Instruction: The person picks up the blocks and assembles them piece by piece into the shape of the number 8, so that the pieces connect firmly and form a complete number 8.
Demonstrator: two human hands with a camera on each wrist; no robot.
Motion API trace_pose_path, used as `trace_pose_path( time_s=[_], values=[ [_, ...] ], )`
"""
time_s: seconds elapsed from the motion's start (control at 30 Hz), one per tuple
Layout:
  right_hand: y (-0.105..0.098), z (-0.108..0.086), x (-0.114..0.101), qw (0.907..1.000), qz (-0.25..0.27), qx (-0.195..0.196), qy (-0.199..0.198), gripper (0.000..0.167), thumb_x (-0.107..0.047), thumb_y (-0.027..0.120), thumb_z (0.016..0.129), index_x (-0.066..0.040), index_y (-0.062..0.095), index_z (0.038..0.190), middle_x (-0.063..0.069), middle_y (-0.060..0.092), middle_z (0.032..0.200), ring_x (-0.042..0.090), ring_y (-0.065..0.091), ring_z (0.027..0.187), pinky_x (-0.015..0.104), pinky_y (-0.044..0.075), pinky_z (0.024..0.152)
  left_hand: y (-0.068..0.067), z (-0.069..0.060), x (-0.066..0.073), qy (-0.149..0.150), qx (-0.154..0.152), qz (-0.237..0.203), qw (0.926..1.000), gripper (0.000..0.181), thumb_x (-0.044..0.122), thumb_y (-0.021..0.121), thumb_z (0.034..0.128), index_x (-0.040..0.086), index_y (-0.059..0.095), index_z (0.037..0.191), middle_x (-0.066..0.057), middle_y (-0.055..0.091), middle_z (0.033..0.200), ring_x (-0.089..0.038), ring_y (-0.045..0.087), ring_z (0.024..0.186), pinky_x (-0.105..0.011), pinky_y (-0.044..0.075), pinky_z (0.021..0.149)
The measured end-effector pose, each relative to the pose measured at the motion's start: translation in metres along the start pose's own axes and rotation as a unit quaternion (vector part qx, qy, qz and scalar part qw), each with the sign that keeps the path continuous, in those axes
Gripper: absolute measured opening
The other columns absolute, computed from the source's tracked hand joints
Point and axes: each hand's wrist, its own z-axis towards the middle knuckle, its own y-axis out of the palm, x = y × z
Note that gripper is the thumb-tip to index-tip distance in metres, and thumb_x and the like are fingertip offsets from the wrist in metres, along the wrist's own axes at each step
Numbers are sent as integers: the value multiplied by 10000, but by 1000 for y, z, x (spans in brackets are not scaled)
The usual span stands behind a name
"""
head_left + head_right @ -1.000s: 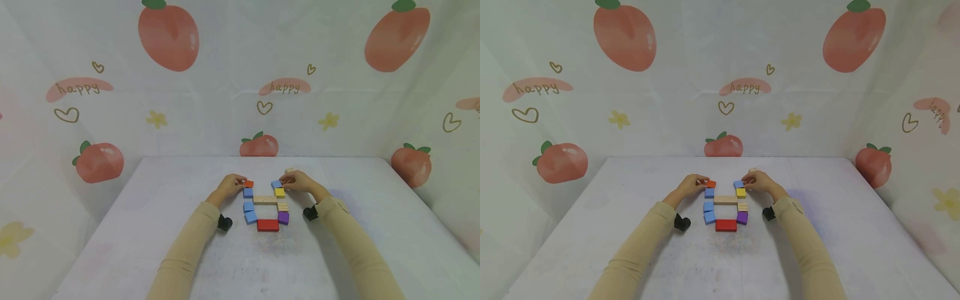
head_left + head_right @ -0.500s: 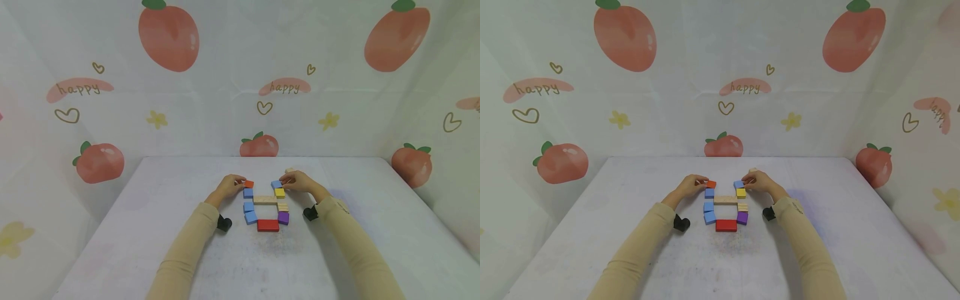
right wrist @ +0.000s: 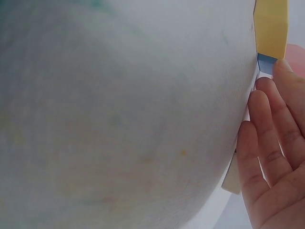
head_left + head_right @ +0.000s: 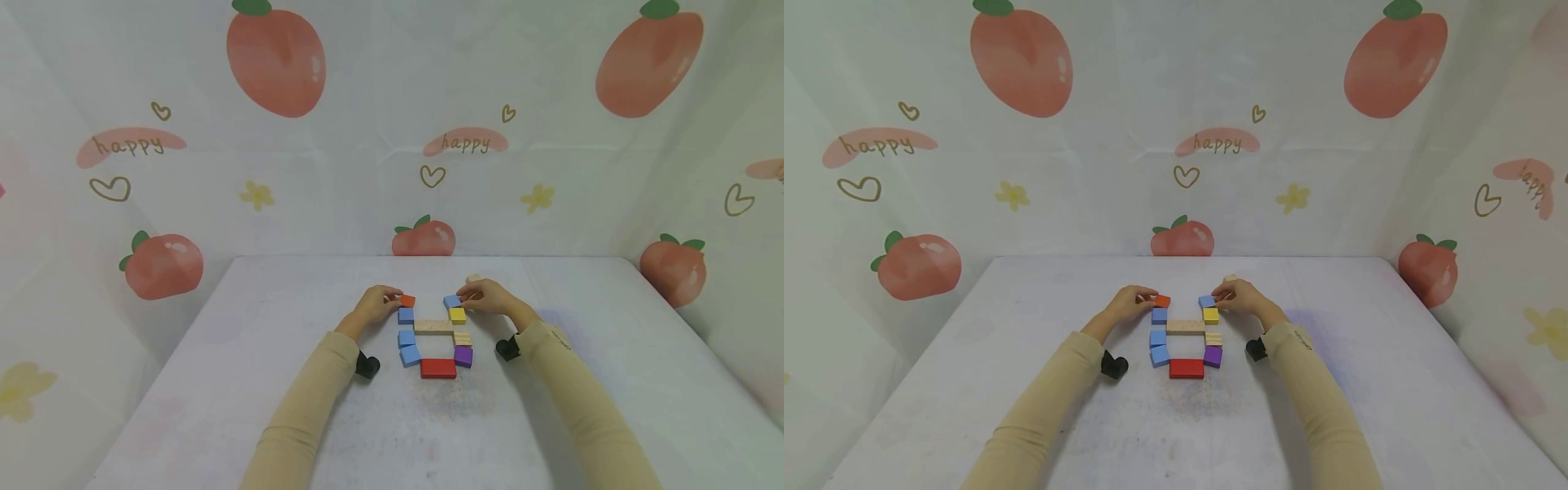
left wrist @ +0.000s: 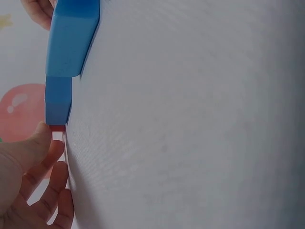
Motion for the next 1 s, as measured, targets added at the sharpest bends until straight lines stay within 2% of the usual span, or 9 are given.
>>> trace_pose_path(
  time_s=[0.7,1.0],
  values=[
    [-1,0,1,10000,-61,-8,32,286,-63,622,874,41,616,1140,206,655,1050,298,628,965,408,519,876,0,0,-2,181,35,52,9998,295,141,584,915,90,630,1201,-121,638,1074,-226,562,942,-337,478,870],
    [0,1,2,9999,-89,-33,32,287,-68,622,875,40,615,1141,204,652,1044,300,627,958,392,528,853,1,1,-3,144,60,25,9999,297,145,588,912,92,631,1202,-118,637,1083,-224,567,948,-332,480,869]
  ],
)
